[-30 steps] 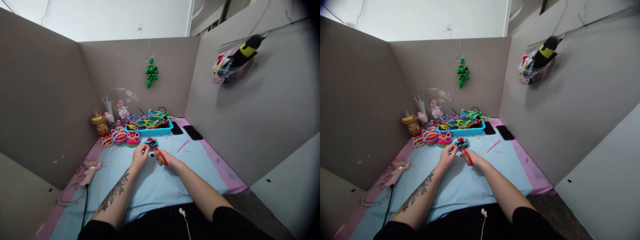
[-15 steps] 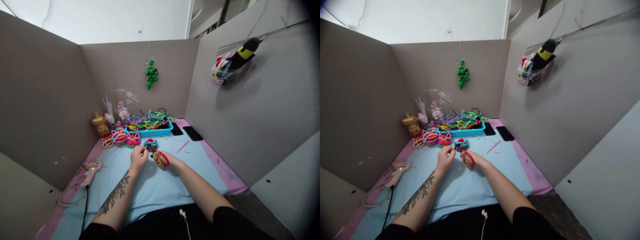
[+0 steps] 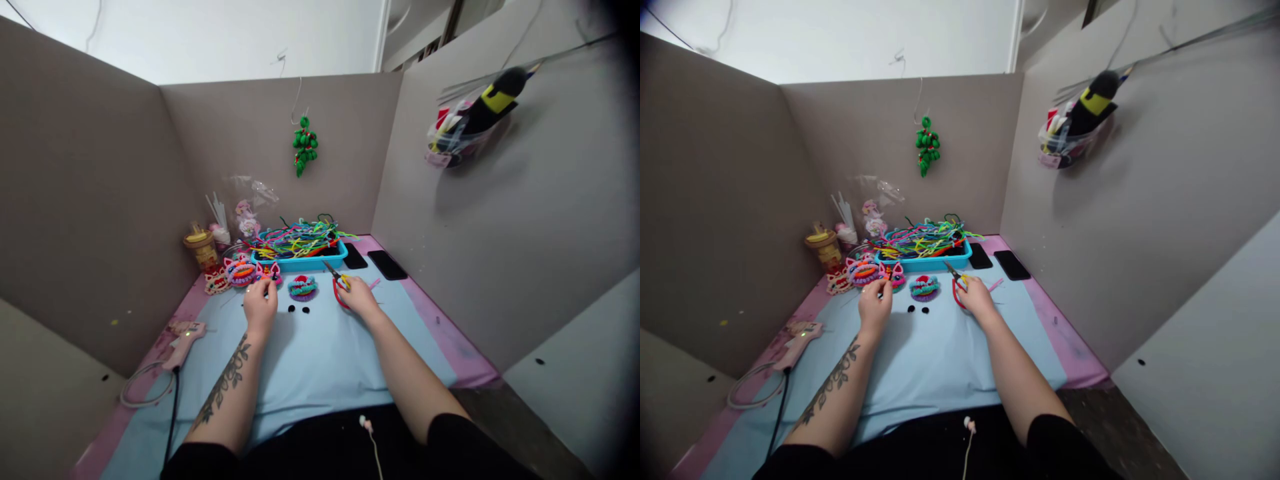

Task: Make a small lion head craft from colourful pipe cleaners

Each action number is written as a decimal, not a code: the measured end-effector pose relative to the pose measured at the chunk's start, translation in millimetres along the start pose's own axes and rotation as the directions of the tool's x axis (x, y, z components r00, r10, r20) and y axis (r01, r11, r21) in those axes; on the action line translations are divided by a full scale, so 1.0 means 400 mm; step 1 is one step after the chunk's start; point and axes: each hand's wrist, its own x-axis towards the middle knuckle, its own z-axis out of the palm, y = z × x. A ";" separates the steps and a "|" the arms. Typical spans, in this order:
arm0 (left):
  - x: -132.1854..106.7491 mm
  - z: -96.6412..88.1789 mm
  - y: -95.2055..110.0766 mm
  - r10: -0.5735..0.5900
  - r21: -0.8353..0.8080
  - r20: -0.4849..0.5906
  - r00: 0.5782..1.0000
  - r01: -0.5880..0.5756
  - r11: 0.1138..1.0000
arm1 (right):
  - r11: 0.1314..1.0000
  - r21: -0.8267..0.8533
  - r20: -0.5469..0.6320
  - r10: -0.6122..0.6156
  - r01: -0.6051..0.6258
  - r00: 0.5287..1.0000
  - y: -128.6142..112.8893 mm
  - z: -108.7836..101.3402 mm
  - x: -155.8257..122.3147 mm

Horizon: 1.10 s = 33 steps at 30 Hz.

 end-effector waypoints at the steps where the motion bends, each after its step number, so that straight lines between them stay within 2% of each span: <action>1: 0.005 -0.001 -0.011 0.001 0.095 0.065 0.998 -0.007 0.995 | 0.994 -0.109 0.005 0.024 -0.023 1.000 0.011 -0.003 0.003; 2: 0.008 -0.001 -0.022 -0.028 0.195 0.151 0.988 -0.002 0.981 | 0.982 -0.184 0.021 0.051 -0.046 0.998 0.018 -0.004 0.004; 4: 0.010 0.002 -0.042 -0.160 0.377 0.333 0.929 0.025 0.926 | 0.961 -0.265 0.055 0.102 -0.084 0.993 0.022 -0.001 0.004; 6: 0.008 0.008 -0.054 -0.258 0.482 0.412 0.874 0.031 0.876 | 0.950 -0.294 0.062 0.131 -0.107 0.989 0.018 0.005 0.003; 7: 0.006 0.012 -0.056 -0.264 0.493 0.422 0.868 0.024 0.870 | 0.947 -0.299 0.059 0.137 -0.114 0.989 0.015 0.007 0.003; 10: -0.002 0.029 -0.047 -0.159 0.381 0.471 0.867 -0.038 0.924 | 0.948 -0.293 0.044 0.140 -0.122 0.989 0.013 0.014 0.007; 14: -0.018 0.061 -0.018 -0.018 0.211 0.585 0.811 -0.130 0.969 | 0.946 -0.298 0.033 0.143 -0.127 0.989 0.022 0.022 0.018; 20: -0.031 0.078 -0.008 0.037 0.161 0.632 0.774 -0.178 0.971 | 0.939 -0.327 0.071 0.135 -0.105 0.988 0.034 0.041 0.031; 23: -0.028 0.079 -0.014 0.053 0.062 0.627 0.777 -0.118 0.991 | 0.942 -0.326 0.062 0.108 -0.082 0.992 0.039 0.049 0.033; 28: -0.021 0.080 -0.006 0.041 -0.225 0.533 0.845 0.094 0.970 | 0.974 -0.219 -0.003 0.059 -0.058 0.998 0.044 0.056 0.046; 31: -0.017 0.076 0.003 0.014 -0.353 0.501 0.866 0.189 0.916 | 0.991 -0.127 -0.129 0.025 -0.041 0.991 0.059 0.038 0.054; 33: -0.016 0.075 0.004 -0.008 -0.416 0.491 0.871 0.242 0.876 | 0.990 -0.107 -0.256 0.066 -0.096 0.964 0.081 0.012 0.055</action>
